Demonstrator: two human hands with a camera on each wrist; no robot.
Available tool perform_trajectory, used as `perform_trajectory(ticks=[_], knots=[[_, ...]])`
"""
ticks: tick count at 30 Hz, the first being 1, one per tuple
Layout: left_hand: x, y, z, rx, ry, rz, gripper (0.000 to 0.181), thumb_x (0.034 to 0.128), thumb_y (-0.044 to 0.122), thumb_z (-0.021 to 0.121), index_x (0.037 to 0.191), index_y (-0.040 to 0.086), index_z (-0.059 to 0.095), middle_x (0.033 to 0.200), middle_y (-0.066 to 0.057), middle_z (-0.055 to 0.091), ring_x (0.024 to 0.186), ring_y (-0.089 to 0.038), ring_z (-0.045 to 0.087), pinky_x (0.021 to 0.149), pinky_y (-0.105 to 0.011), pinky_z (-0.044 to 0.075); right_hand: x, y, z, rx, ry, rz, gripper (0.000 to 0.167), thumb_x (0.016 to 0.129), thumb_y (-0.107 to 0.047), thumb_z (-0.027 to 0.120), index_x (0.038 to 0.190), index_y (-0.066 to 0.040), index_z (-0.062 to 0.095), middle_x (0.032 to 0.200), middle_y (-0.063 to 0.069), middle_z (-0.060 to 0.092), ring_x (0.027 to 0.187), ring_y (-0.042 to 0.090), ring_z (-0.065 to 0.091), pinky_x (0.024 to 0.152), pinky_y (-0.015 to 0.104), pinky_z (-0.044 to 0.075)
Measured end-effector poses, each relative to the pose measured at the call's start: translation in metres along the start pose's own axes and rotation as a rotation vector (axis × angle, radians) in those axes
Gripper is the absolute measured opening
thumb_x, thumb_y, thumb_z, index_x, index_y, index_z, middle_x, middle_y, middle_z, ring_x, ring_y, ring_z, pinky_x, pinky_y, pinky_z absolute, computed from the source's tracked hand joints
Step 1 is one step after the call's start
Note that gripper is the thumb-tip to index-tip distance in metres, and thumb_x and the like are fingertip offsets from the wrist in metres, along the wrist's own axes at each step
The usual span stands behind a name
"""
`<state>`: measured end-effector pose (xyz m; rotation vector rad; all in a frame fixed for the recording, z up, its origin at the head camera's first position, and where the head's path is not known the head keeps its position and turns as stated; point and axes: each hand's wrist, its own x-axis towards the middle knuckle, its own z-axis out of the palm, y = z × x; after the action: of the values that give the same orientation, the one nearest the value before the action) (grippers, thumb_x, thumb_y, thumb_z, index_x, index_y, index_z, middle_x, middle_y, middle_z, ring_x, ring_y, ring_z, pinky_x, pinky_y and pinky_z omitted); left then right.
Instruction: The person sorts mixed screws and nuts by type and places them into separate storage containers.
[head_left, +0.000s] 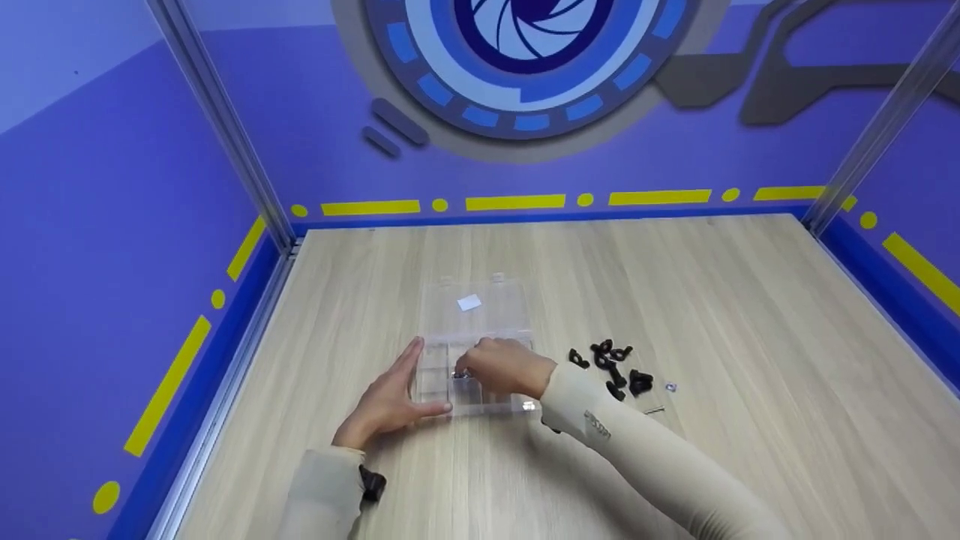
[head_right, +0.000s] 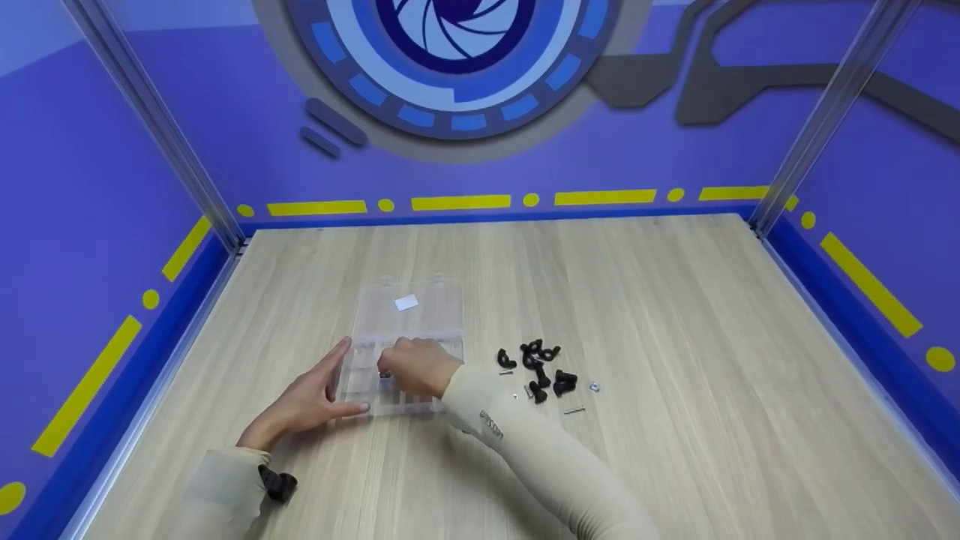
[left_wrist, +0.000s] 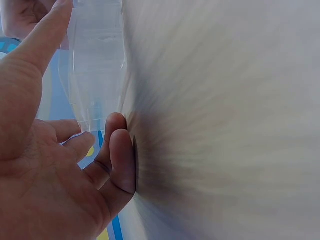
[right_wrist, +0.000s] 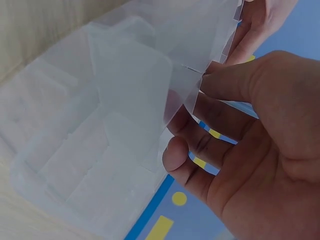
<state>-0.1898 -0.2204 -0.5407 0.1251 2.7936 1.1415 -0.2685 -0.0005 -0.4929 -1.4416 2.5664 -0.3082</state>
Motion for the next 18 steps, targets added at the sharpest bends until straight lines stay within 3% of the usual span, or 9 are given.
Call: perform_trajectory(ticks=[6,18], knots=[[0.001,0.003,-0.001,0.013,0.007,0.01,0.118,0.0785,0.051,0.087,0.166,0.012,0.017,0.172,-0.006,0.015,0.155,-0.032,0.021,0.123,-0.054,0.026,-0.005,0.003,-0.003,-0.008,0.065,-0.056,0.021,0.099,-0.002,0.066,0.113,-0.008,0.079,0.109,0.005,0.078,0.098,0.022,0.075,0.085,0.034,0.062],[0.001,0.0,0.001,0.011,0.001,-0.02,0.121,0.076,0.052,0.089,0.166,0.013,0.017,0.172,-0.006,0.014,0.155,-0.031,0.02,0.124,-0.053,0.023,-0.025,0.018,-0.009,0.009,0.236,-0.103,0.025,0.097,0.003,0.06,0.109,-0.006,0.08,0.11,0.005,0.076,0.099,0.021,0.072,0.084,0.034,0.061]])
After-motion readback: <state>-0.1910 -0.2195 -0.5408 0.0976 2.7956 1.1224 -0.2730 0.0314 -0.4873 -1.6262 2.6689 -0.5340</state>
